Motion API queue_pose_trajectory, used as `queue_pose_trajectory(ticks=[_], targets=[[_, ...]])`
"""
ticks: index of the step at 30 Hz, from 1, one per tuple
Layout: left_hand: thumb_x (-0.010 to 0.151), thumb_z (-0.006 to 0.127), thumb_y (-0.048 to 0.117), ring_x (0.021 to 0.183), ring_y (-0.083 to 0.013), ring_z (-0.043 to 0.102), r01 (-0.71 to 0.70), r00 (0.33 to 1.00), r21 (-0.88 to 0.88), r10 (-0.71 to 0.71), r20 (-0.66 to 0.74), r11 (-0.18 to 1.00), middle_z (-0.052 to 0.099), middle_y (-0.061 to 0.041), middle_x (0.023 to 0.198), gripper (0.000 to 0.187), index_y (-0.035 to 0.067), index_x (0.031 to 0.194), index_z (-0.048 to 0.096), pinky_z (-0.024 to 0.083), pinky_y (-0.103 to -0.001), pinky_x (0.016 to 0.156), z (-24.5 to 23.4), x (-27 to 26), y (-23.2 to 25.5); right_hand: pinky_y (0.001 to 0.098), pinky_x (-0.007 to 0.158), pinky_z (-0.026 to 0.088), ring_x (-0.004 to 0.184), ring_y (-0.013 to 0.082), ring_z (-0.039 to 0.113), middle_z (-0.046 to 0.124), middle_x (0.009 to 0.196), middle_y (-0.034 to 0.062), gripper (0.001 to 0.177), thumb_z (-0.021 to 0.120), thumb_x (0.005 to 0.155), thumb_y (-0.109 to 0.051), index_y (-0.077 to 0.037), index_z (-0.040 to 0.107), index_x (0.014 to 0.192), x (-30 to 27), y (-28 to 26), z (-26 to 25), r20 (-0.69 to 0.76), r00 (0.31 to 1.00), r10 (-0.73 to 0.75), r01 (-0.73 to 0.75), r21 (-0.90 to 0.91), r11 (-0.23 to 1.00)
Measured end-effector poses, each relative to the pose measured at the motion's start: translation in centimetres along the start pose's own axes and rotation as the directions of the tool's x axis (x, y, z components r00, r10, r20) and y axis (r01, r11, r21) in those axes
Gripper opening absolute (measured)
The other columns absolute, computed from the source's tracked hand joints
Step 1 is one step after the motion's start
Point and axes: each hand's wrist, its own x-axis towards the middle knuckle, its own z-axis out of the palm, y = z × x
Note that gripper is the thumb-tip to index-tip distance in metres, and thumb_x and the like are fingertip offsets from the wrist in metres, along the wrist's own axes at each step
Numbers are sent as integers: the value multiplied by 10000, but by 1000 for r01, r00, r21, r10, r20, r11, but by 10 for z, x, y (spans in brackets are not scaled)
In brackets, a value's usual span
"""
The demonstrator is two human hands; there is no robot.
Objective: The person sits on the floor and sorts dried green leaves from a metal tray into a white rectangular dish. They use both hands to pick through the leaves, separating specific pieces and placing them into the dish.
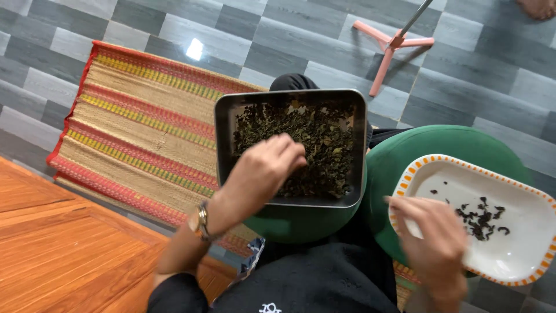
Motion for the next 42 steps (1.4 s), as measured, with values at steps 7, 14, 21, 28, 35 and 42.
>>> queue_pose_trajectory(ticks=[7,14,21,28,35,42], targets=[[784,645,-37,783,-271,559,-151,988,293,132,82,944,531,-106,936,219,85,949,568,478,-395,659,11,54,-35,466,1100,527,1167,393,701,778,1273,237,160,775,1160,30,35,807,1316,-99,75,-55,-72,969,238,-248,-357,901],[803,648,-12,862,-264,596,-170,974,318,110,200,933,563,-109,1014,225,104,986,589,514,-389,701,21,56,-39,463,929,546,1094,380,666,768,1244,250,178,726,1231,-6,122,791,1337,-109,77,-58,-141,942,305,-334,-293,896],[901,553,-42,850,-271,578,-118,982,293,67,179,949,557,-117,986,128,63,974,552,519,-390,725,20,46,-40,461,966,553,1075,355,702,772,1161,184,198,761,1071,-103,48,785,1196,-61,49,-40,-85,970,226,-239,-209,948],[935,510,-90,804,-271,536,-95,986,201,64,154,975,526,-121,944,148,38,1008,513,487,-398,687,6,51,-35,448,970,549,1045,342,699,769,1138,159,170,748,1059,-90,34,765,1173,-56,46,-35,-62,973,222,-230,-185,955],[947,484,-114,765,-305,529,18,979,29,-23,203,999,516,-129,906,155,38,977,476,460,-451,648,-3,45,-29,435,937,546,1000,317,693,768,1094,139,139,748,1046,-98,8,769,1134,-50,41,-30,-52,978,200,-207,-179,962],[1060,523,54,808,-300,596,81,987,-13,-79,137,997,577,-129,910,42,26,1028,525,474,-433,667,-14,15,-18,402,880,528,894,270,676,753,1006,95,66,749,1005,-61,-21,740,1057,-29,26,-17,-19,994,106,-108,-114,988]])
